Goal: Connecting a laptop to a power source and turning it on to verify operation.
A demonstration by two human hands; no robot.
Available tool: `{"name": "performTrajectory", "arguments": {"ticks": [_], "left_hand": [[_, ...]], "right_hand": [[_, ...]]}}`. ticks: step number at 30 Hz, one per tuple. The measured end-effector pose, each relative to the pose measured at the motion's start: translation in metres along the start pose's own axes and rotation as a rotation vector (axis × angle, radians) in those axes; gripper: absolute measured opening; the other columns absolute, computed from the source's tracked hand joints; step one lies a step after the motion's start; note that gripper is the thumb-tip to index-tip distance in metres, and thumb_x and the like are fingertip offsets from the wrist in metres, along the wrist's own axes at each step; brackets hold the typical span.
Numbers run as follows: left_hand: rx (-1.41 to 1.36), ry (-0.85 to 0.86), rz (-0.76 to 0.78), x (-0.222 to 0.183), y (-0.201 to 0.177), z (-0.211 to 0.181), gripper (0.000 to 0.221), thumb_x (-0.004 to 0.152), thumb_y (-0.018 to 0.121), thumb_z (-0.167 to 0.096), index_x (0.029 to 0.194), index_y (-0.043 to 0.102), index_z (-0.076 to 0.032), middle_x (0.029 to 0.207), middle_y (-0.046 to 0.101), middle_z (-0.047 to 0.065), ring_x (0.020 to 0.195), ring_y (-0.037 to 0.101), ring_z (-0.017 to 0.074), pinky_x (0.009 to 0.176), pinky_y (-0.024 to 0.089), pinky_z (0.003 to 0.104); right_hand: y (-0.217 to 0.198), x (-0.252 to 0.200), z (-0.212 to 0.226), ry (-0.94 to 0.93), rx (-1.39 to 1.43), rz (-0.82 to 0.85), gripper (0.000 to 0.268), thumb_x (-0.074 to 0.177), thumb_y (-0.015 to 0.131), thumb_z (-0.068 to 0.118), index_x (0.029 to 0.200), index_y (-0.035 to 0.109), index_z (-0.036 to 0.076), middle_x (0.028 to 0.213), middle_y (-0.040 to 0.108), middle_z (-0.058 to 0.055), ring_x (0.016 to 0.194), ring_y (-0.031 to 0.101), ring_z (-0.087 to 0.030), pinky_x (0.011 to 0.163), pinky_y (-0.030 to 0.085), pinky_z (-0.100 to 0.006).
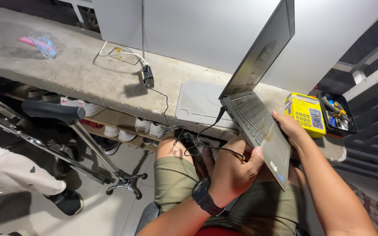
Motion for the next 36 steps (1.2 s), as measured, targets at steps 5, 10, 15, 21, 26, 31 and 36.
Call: {"name": "performTrajectory", "arguments": {"ticks": [5,10,15,21,26,31,36], "left_hand": [[-0.054,-0.012,0.035,0.002,-0.002,-0.004,0.034,0.107,0.067,-0.032,0.082,0.061,-0.01,0.075,0.067,0.003,0.066,0.059,0.019,0.061,0.046,0.042],[-0.026,0.005,0.022,0.002,0.0,0.002,0.037,0.106,0.068,-0.037,0.081,0.064,-0.009,0.078,0.07,0.003,0.067,0.061,0.0198,0.06,0.046,0.041],[0.023,0.039,0.019,0.001,0.003,-0.007,0.029,0.106,0.065,-0.036,0.089,0.068,-0.012,0.082,0.07,0.003,0.074,0.065,0.0219,0.068,0.05,0.041],[-0.104,0.085,0.029,-0.009,0.017,-0.019,0.045,0.112,0.07,-0.042,0.084,0.071,-0.008,0.083,0.074,0.006,0.073,0.071,0.0234,0.064,0.05,0.041],[-0.138,0.28,0.087,-0.016,0.024,-0.036,0.029,0.117,0.068,-0.033,0.099,0.07,-0.01,0.089,0.076,0.008,0.082,0.071,0.0294,0.077,0.053,0.043],[-0.191,0.277,0.106,-0.017,0.028,-0.034,0.018,0.112,0.073,-0.027,0.12,0.073,-0.01,0.102,0.082,0.006,0.097,0.077,0.0305,0.091,0.059,0.041],[-0.157,0.238,0.103,-0.014,0.028,-0.031,0.027,0.113,0.072,-0.036,0.102,0.074,-0.011,0.092,0.079,0.002,0.088,0.071,0.0233,0.08,0.054,0.038]], "right_hand": [[-0.001,0.008,-0.007,-0.025,0.038,0.013,0.045,0.116,0.066,0.048,0.131,0.082,0.009,0.126,0.085,-0.014,0.109,0.079,-0.03,0.098,0.061,-0.043],[-0.002,0.019,-0.016,-0.037,0.044,0.023,0.045,0.118,0.065,0.047,0.128,0.083,0.007,0.123,0.086,-0.015,0.107,0.08,-0.031,0.096,0.061,-0.044],[-0.004,0.024,-0.016,-0.071,-0.082,-0.018,0.051,0.118,0.063,0.049,0.128,0.085,0.005,0.129,0.085,-0.016,0.113,0.076,-0.029,0.101,0.057,-0.041],[-0.012,0.08,-0.033,-0.247,-0.535,0.016,0.075,0.112,0.055,0.062,0.151,0.079,0.003,0.166,0.069,-0.018,0.157,0.062,-0.03,0.134,0.039,-0.039],[-0.014,0.07,-0.026,-0.208,-0.566,0.061,0.079,0.11,0.053,0.067,0.152,0.079,0.005,0.168,0.068,-0.017,0.154,0.064,-0.033,0.132,0.041,-0.041],[-0.011,0.05,-0.015,-0.164,-0.55,0.053,0.079,0.111,0.049,0.068,0.152,0.08,0.008,0.166,0.071,-0.016,0.149,0.066,-0.035,0.13,0.042,-0.045],[-0.01,0.055,-0.018,-0.182,-0.555,0.047,0.08,0.111,0.048,0.07,0.152,0.08,0.01,0.165,0.071,-0.016,0.148,0.066,-0.036,0.129,0.043,-0.045]]}}
Point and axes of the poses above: each hand's wrist, its own x-axis towards the middle knuckle, its own y-axis out of the palm, z = x × y, the point moved 3 cm from there along x, towards the middle knuckle
